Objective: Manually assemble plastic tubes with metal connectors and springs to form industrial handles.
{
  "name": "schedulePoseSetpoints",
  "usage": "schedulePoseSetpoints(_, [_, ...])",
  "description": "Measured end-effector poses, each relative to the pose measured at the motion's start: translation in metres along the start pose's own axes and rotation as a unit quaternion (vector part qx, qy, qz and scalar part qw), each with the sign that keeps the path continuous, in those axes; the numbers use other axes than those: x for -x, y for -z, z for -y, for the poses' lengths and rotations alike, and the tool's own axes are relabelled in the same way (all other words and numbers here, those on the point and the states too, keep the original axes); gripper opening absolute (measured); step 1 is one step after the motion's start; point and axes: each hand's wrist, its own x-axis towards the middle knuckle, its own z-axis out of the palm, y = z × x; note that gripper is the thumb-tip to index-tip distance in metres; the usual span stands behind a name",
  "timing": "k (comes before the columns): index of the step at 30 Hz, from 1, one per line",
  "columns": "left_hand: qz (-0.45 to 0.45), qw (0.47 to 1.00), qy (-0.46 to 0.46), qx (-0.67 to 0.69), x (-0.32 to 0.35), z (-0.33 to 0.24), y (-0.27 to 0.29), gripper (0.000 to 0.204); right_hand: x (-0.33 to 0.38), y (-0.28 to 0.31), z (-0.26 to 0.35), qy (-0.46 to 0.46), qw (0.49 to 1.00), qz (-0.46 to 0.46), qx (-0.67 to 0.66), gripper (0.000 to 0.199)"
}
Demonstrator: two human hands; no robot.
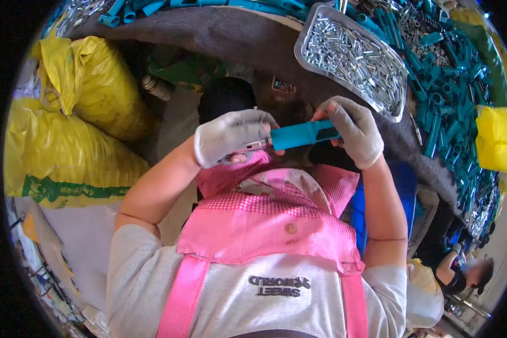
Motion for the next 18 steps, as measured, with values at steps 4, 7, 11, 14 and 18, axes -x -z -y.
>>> schedulePoseSetpoints(4, [-0.013, 0.999, 0.035, -0.035, -0.013, 0.002, -0.010, 0.034, 0.003, 0.002, -0.003, -0.113, 0.991, 0.008, -0.070, 0.037])
schedulePoseSetpoints(7, [-0.031, 0.992, 0.104, -0.057, -0.023, -0.001, -0.015, 0.035, 0.016, 0.000, -0.012, 0.088, 0.993, -0.059, 0.047, 0.040])
schedulePoseSetpoints(11, [-0.044, 0.991, 0.128, -0.021, -0.028, -0.006, -0.023, 0.033, 0.019, 0.009, -0.011, -0.096, 0.990, -0.044, -0.091, 0.043])
schedulePoseSetpoints(14, [-0.018, 0.990, 0.136, -0.025, -0.034, -0.001, -0.019, 0.033, 0.028, 0.008, -0.019, -0.025, 0.997, -0.058, -0.049, 0.041])
schedulePoseSetpoints(18, [-0.008, 0.984, 0.179, -0.025, -0.043, 0.009, -0.018, 0.035, 0.031, 0.009, -0.023, -0.043, 0.997, -0.062, -0.030, 0.042])
